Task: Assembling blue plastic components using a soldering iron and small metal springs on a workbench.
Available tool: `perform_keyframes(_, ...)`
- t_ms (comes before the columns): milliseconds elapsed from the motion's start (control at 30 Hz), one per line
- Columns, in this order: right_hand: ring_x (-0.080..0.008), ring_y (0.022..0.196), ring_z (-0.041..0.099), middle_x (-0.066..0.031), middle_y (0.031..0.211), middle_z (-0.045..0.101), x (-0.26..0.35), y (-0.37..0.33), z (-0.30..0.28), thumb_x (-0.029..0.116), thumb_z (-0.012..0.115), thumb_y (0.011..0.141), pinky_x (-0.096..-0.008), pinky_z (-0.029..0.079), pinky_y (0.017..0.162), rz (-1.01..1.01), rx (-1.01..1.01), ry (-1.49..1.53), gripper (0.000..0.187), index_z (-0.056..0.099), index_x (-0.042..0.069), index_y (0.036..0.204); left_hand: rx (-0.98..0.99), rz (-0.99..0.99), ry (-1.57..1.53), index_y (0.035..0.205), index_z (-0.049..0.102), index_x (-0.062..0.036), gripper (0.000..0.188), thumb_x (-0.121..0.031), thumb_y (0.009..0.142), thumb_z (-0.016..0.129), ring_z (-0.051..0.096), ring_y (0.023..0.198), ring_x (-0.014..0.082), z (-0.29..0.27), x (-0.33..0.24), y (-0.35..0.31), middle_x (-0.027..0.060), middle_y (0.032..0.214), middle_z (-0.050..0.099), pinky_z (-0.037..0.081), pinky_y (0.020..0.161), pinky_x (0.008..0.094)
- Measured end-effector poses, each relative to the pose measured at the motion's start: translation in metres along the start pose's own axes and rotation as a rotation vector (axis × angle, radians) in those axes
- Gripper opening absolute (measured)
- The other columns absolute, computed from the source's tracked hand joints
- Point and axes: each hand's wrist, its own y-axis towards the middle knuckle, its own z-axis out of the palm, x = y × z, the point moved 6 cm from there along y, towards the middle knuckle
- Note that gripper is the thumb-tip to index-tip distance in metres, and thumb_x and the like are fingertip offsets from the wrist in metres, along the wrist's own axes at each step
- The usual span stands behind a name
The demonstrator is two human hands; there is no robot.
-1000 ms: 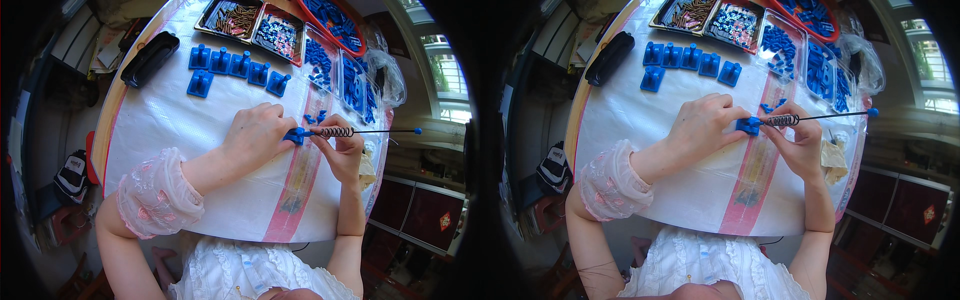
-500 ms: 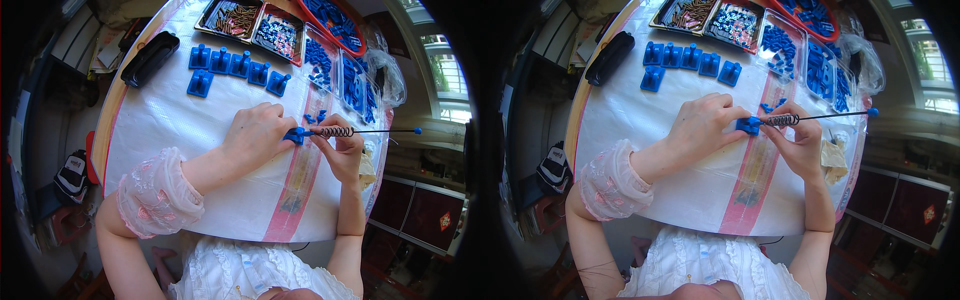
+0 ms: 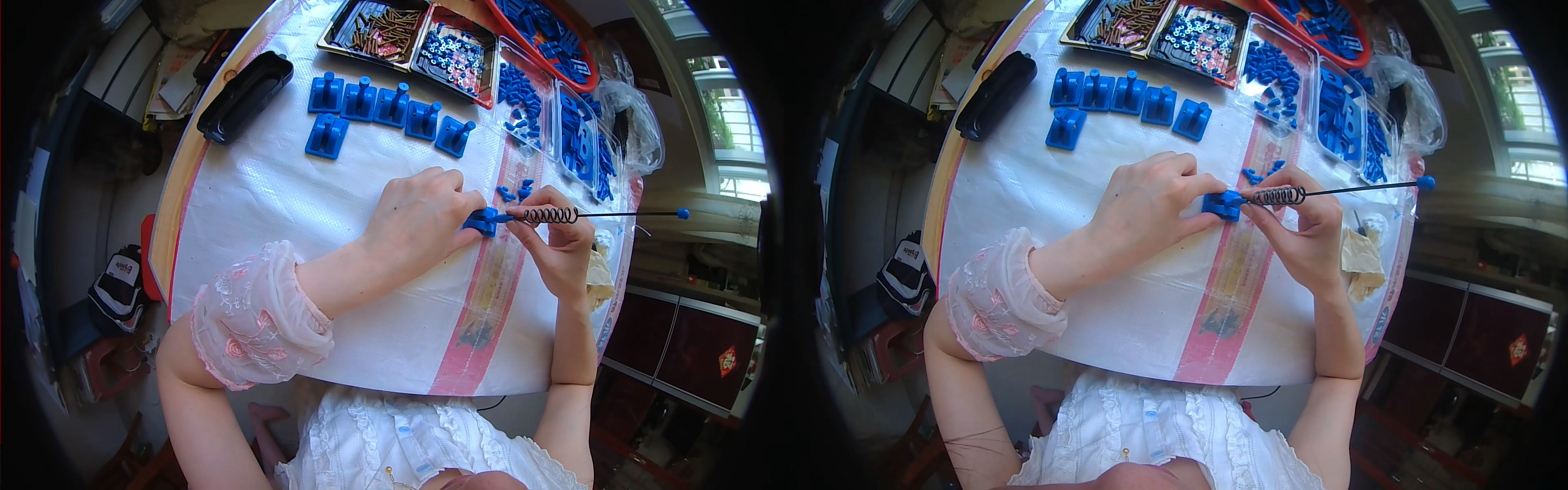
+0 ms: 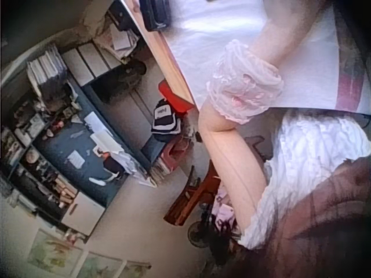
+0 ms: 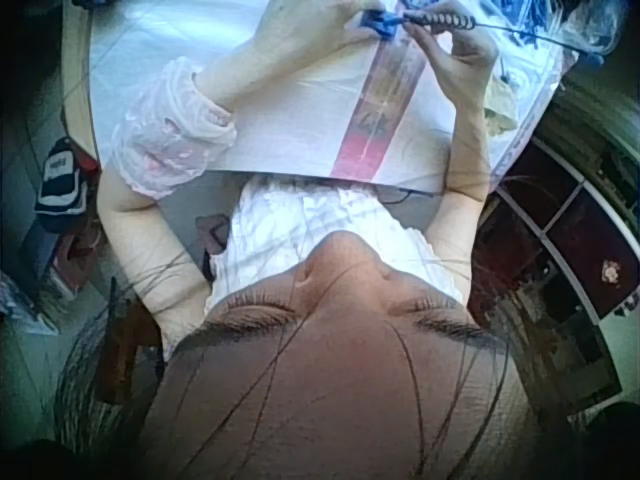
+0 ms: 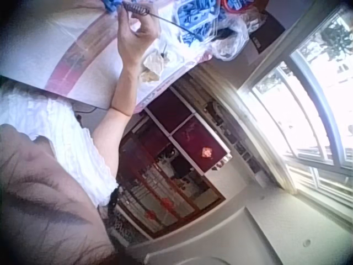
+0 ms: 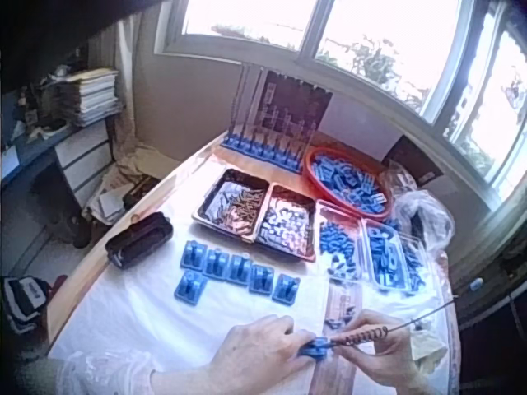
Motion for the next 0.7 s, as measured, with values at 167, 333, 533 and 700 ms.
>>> perform_keyframes(167,-0.0115,0.08,0.06,-0.0048,0.09,0.067,-0.002,-0.0009,-0.0006,-0.008,0.08,0.077,-0.0248,0.043,0.068,0.007,0.003,-0.014,0.023,0.079,0.001,0.098,0.005,-0.004,0.004,0.1,0.075,-0.0167,0.026,-0.026,0.077,0.083,0.065,0.082,0.0232,-0.0001,0.0003,0.0001,0.0044,0.082,0.061,0.054,0.068,0.038)
perform_keyframes(333,-0.0109,0.08,0.059,-0.0045,0.091,0.066,-0.0015,-0.0004,0.0001,-0.008,0.079,0.078,-0.0242,0.042,0.067,0.011,0.004,0.014,0.023,0.079,0.001,0.099,0.013,-0.011,0.001,0.101,0.075,-0.0167,0.027,-0.026,0.077,0.083,0.065,0.082,0.0232,-0.0003,0.0,0.0001,0.0044,0.082,0.061,0.054,0.068,0.038)
perform_keyframes(533,-0.0108,0.081,0.06,-0.0047,0.091,0.066,-0.0017,-0.0005,0.0001,-0.009,0.078,0.078,-0.0241,0.042,0.068,0.019,0.01,0.014,0.024,0.079,0.001,0.099,0.001,-0.005,0.009,0.101,0.075,-0.0167,0.027,-0.026,0.077,0.083,0.065,0.082,0.023,0.0005,0.0004,-0.0001,0.0042,0.083,0.061,0.054,0.068,0.038)
perform_keyframes(700,-0.0122,0.082,0.06,-0.0051,0.091,0.066,-0.0015,-0.0005,0.0,-0.008,0.079,0.077,-0.0254,0.043,0.07,0.002,0.006,0.013,0.023,0.079,0.001,0.098,0.013,0.0,0.009,0.101,0.075,-0.0167,0.027,-0.027,0.077,0.083,0.065,0.082,0.0228,-0.0001,-0.0002,0.0,0.0041,0.083,0.061,0.054,0.068,0.0379)
